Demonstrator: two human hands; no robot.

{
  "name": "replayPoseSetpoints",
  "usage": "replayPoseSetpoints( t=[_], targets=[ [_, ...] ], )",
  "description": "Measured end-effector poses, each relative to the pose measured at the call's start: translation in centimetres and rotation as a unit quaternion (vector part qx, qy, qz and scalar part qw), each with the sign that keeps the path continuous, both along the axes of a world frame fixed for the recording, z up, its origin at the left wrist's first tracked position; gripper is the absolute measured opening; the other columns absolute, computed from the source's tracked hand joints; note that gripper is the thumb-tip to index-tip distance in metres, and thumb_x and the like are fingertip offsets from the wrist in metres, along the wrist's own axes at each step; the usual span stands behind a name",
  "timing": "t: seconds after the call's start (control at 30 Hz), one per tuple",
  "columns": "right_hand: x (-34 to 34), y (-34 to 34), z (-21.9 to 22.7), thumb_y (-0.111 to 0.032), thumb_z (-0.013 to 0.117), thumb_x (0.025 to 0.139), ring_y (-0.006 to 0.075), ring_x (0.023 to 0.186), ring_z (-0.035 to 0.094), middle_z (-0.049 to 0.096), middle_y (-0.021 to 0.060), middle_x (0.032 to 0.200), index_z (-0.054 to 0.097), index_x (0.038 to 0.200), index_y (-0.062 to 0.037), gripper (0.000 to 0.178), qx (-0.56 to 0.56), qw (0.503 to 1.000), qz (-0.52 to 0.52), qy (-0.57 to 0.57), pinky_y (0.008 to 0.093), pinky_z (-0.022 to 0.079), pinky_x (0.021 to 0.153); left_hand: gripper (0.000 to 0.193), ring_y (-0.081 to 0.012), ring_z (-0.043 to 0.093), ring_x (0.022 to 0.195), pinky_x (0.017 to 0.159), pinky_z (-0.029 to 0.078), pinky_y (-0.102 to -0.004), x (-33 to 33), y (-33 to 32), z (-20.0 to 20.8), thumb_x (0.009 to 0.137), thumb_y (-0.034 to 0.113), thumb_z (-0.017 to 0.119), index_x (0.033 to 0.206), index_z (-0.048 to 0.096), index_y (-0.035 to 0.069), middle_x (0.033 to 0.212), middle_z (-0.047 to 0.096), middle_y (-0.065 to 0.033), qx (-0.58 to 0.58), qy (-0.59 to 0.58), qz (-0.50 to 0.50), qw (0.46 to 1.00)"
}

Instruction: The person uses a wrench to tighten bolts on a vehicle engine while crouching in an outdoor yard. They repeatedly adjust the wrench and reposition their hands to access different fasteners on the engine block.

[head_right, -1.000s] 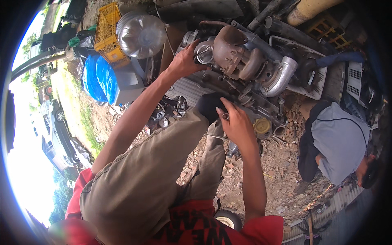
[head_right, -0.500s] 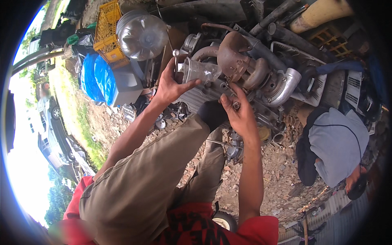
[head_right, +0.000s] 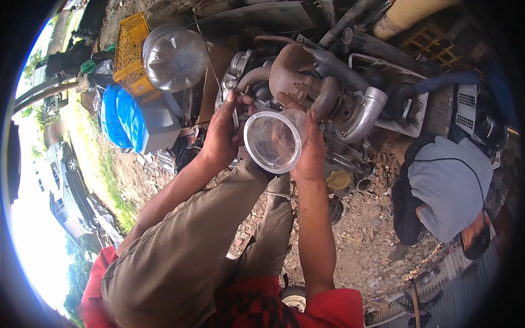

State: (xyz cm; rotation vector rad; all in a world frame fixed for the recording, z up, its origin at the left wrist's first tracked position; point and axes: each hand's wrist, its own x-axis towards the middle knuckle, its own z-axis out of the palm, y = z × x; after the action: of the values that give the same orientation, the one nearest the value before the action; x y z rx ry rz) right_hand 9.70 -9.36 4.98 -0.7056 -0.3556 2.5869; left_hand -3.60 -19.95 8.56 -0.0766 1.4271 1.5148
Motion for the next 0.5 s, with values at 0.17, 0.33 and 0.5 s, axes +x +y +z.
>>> replayPoseSetpoints(
  t=[0.17, 0.33, 0.5],
  targets=[
    [1.3, 1.6, -1.2, -0.047, 0.049, 0.102, 0.0109, 0.081, 0.062, 0.066, 0.0041, 0.088, 0.056, 0.134, 0.0078, 0.064, 0.080, 0.996, 0.028, -0.015, 0.0241, 0.051, 0.078, 0.061, -0.0074, 0.048, 0.059, 0.049, 0.034, -0.0239, 0.7, 0.5, -1.4, 0.096, 0.065, 0.050, 0.114, 0.058, 0.007, 0.089, 0.060, -0.0009, -0.054, -0.209, -0.144, 0.966],
    [0.8, 3.2, -2.4, -0.034, 0.054, 0.104, 0.0131, 0.093, 0.062, 0.068, 0.0081, 0.107, 0.071, 0.116, 0.0022, 0.042, 0.392, 0.912, -0.006, -0.122, 0.0272, 0.050, 0.085, 0.056, -0.0185, 0.067, 0.098, 0.081, 0.056, -0.0328, 3.2, 4.0, -0.8, 0.101, 0.055, 0.049, 0.134, 0.052, 0.010, 0.119, 0.065, -0.0054, -0.020, -0.203, -0.118, 0.972],
    [0.7, 4.6, -0.7, -0.023, 0.059, 0.102, 0.0200, 0.094, 0.063, 0.064, 0.0103, 0.103, 0.074, 0.110, -0.0019, 0.027, 0.573, 0.802, -0.002, -0.170, 0.0312, 0.050, 0.082, 0.043, -0.0188, 0.068, 0.099, 0.081, 0.058, -0.0352, 4.0, 3.2, -2.4, 0.104, 0.043, 0.048, 0.131, 0.053, 0.010, 0.111, 0.066, -0.0066, 0.019, -0.129, -0.080, 0.988]
  ],
)
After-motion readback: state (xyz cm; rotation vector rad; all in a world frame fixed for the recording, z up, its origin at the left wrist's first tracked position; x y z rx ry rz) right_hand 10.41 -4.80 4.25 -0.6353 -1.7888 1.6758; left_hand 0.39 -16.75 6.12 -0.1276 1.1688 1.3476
